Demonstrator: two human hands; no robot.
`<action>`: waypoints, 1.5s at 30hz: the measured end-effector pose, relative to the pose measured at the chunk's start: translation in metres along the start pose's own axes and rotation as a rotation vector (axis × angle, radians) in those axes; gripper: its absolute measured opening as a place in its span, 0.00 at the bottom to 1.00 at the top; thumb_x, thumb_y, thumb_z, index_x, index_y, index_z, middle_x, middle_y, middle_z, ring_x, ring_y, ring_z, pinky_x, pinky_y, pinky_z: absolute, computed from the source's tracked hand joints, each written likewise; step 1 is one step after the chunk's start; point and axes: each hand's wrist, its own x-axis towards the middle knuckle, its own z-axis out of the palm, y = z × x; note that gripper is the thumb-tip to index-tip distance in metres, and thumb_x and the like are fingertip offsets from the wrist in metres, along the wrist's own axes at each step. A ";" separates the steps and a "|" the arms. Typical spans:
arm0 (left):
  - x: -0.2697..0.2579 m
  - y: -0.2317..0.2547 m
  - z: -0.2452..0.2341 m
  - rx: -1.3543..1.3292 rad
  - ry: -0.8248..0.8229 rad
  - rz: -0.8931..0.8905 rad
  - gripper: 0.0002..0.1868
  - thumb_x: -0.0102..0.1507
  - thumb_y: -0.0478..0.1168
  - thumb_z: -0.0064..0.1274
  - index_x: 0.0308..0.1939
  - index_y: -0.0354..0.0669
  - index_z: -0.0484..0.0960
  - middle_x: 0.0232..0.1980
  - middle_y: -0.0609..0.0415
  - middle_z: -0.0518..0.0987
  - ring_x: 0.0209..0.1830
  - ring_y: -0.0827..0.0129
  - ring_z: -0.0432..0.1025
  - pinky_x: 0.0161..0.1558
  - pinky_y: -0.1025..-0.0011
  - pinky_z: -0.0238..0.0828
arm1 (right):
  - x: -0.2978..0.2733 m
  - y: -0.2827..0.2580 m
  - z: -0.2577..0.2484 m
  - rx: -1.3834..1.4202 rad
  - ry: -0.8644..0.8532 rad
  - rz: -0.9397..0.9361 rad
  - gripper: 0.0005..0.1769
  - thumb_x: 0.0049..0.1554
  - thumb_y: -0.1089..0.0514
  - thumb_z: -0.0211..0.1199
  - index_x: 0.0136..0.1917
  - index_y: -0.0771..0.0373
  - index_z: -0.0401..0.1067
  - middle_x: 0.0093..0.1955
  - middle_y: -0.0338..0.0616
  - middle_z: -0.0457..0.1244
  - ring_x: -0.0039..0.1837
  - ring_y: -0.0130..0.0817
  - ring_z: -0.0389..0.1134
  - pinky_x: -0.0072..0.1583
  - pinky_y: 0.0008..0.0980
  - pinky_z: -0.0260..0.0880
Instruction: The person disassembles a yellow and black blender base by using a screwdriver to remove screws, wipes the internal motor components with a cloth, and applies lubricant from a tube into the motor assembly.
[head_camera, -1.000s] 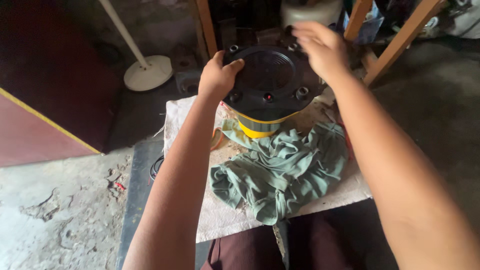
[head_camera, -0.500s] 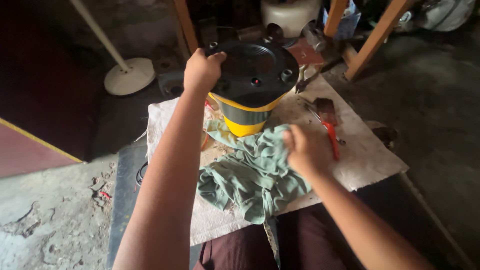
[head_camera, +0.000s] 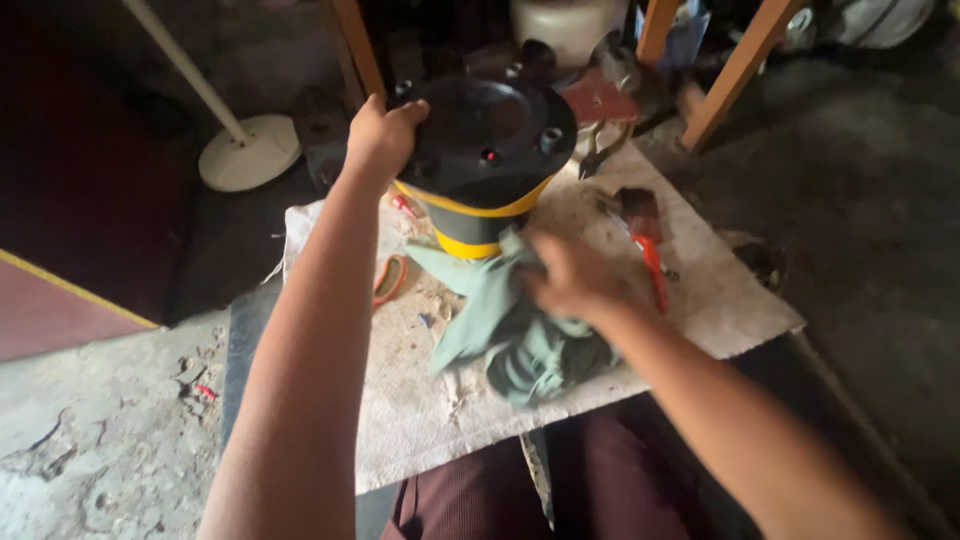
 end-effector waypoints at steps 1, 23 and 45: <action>0.006 -0.010 -0.002 -0.074 -0.034 -0.033 0.30 0.59 0.53 0.59 0.55 0.31 0.79 0.51 0.42 0.84 0.51 0.59 0.77 0.55 0.65 0.71 | -0.003 0.021 -0.018 0.068 0.245 -0.163 0.35 0.46 0.60 0.70 0.66 0.68 0.68 0.58 0.61 0.67 0.60 0.57 0.68 0.60 0.52 0.67; 0.025 -0.072 -0.013 -0.071 0.289 -0.274 0.26 0.57 0.53 0.60 0.48 0.33 0.83 0.49 0.37 0.83 0.52 0.48 0.78 0.56 0.58 0.72 | 0.031 0.083 -0.100 0.867 0.473 -0.204 0.28 0.63 0.46 0.63 0.67 0.65 0.65 0.63 0.44 0.62 0.64 0.35 0.62 0.66 0.37 0.62; -0.049 0.057 0.053 0.339 0.223 -0.080 0.26 0.63 0.54 0.48 0.57 0.41 0.71 0.58 0.35 0.72 0.51 0.40 0.76 0.50 0.50 0.74 | -0.006 0.079 -0.037 -0.431 -0.209 0.340 0.43 0.47 0.40 0.65 0.73 0.59 0.66 0.62 0.55 0.68 0.62 0.50 0.70 0.61 0.48 0.71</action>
